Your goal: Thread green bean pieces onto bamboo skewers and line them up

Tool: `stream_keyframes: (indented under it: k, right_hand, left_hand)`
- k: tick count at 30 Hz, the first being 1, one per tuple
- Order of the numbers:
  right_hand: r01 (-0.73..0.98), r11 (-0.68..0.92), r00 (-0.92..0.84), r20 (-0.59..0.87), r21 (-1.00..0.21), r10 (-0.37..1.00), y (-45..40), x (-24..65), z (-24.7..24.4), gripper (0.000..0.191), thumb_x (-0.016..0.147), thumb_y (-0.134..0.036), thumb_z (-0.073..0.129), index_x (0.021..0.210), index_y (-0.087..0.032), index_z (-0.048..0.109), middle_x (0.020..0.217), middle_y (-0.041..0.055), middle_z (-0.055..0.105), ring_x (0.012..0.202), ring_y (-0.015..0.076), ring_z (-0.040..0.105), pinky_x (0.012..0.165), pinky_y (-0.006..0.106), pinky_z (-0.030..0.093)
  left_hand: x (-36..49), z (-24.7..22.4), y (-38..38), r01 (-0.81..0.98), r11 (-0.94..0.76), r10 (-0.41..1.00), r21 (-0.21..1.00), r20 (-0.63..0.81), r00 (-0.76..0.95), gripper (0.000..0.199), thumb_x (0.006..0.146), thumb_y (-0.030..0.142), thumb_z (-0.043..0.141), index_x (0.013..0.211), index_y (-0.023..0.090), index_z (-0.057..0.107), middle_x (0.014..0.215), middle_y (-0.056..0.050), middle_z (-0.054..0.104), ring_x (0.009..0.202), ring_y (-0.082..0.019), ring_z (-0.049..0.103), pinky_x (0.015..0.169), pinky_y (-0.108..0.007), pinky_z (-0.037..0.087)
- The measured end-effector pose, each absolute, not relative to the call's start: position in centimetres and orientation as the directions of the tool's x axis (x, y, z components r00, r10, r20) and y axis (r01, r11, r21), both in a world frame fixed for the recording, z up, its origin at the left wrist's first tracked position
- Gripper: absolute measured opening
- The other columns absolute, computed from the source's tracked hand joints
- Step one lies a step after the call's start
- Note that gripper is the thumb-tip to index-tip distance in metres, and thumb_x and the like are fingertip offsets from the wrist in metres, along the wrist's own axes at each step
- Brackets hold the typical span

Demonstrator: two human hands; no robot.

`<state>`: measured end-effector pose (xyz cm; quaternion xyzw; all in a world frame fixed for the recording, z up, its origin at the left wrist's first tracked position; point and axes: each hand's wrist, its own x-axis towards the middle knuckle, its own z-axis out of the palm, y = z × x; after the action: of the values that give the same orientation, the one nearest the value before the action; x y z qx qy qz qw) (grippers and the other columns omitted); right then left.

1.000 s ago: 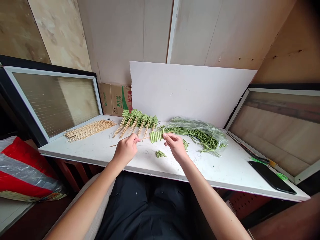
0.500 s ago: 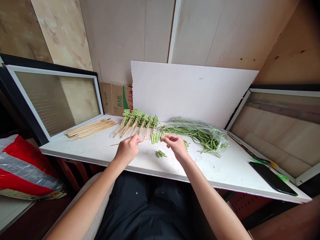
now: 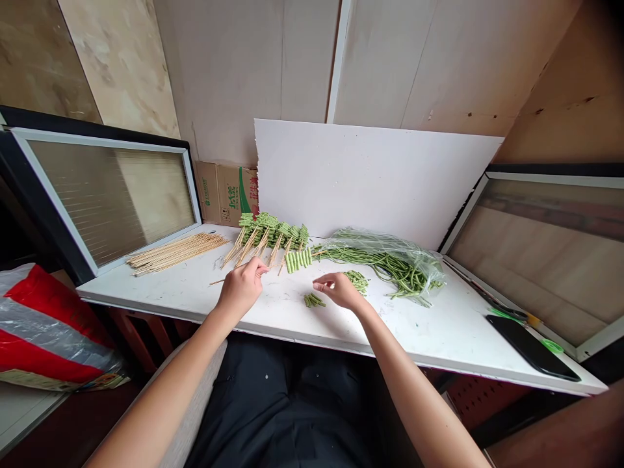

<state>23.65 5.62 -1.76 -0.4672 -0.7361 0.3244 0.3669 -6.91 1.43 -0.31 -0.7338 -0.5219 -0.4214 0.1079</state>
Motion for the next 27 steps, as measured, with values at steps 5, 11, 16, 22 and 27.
stream_keyframes:
  k: [5,11,16,22,27]
  right_hand:
    - [0.693,0.252,-0.222,0.133,-0.676,0.966,6.4,23.4,-4.3,0.023,0.071,-0.045,0.093,0.067,-0.025,0.084,0.073,0.0104,0.08,0.063,0.0242,0.067,0.064,0.036,0.046]
    - [0.697,0.243,-0.219,0.123,-0.675,0.968,6.5,22.6,-5.1,0.01,0.076,-0.03,0.087,0.073,-0.022,0.083,0.078,0.0105,0.081,0.068,0.0246,0.069,0.063,0.034,0.046]
    - [0.604,0.292,-0.192,0.22,-0.742,0.956,6.5,22.8,-4.2,0.018,0.073,-0.032,0.09,0.086,-0.02,0.085,0.084,0.0129,0.081,0.072,0.026,0.069,0.069,0.037,0.05]
    - [0.223,0.318,-0.084,0.307,-0.921,0.948,6.4,24.2,-1.3,0.039,0.078,-0.06,0.084,0.089,-0.023,0.082,0.105,0.012,0.08,0.092,0.0266,0.07,0.078,0.038,0.054]
    - [-0.202,0.194,-0.191,0.233,-0.96,0.954,5.8,25.0,0.4,0.044,0.077,-0.06,0.087,0.101,-0.025,0.079,0.115,0.0094,0.077,0.108,0.0248,0.07,0.084,0.033,0.056]
  left_hand:
    - [-6.9,-0.3,1.5,0.851,-0.445,0.672,0.278,0.732,0.112,0.017,0.098,0.014,0.05,0.095,0.023,0.065,0.092,-0.004,0.081,0.081,-0.024,0.076,0.069,-0.03,0.051]
    - [-6.6,-0.3,1.3,0.848,-0.455,0.672,0.273,0.729,0.126,0.018,0.097,0.011,0.05,0.095,0.023,0.064,0.091,-0.004,0.081,0.081,-0.023,0.077,0.067,-0.03,0.051]
    - [-6.5,-0.2,1.0,0.839,-0.474,0.664,0.269,0.734,0.14,0.019,0.096,0.011,0.049,0.095,0.023,0.064,0.092,-0.004,0.081,0.081,-0.023,0.077,0.068,-0.03,0.053]
    - [-6.4,0.0,1.0,0.838,-0.473,0.652,0.272,0.748,0.125,0.019,0.097,0.013,0.049,0.094,0.024,0.064,0.091,-0.004,0.081,0.082,-0.023,0.077,0.069,-0.03,0.054]
    - [-6.4,0.1,0.9,0.844,-0.462,0.654,0.273,0.748,0.116,0.017,0.098,0.014,0.05,0.093,0.023,0.063,0.086,-0.004,0.079,0.079,-0.023,0.076,0.067,-0.029,0.053]
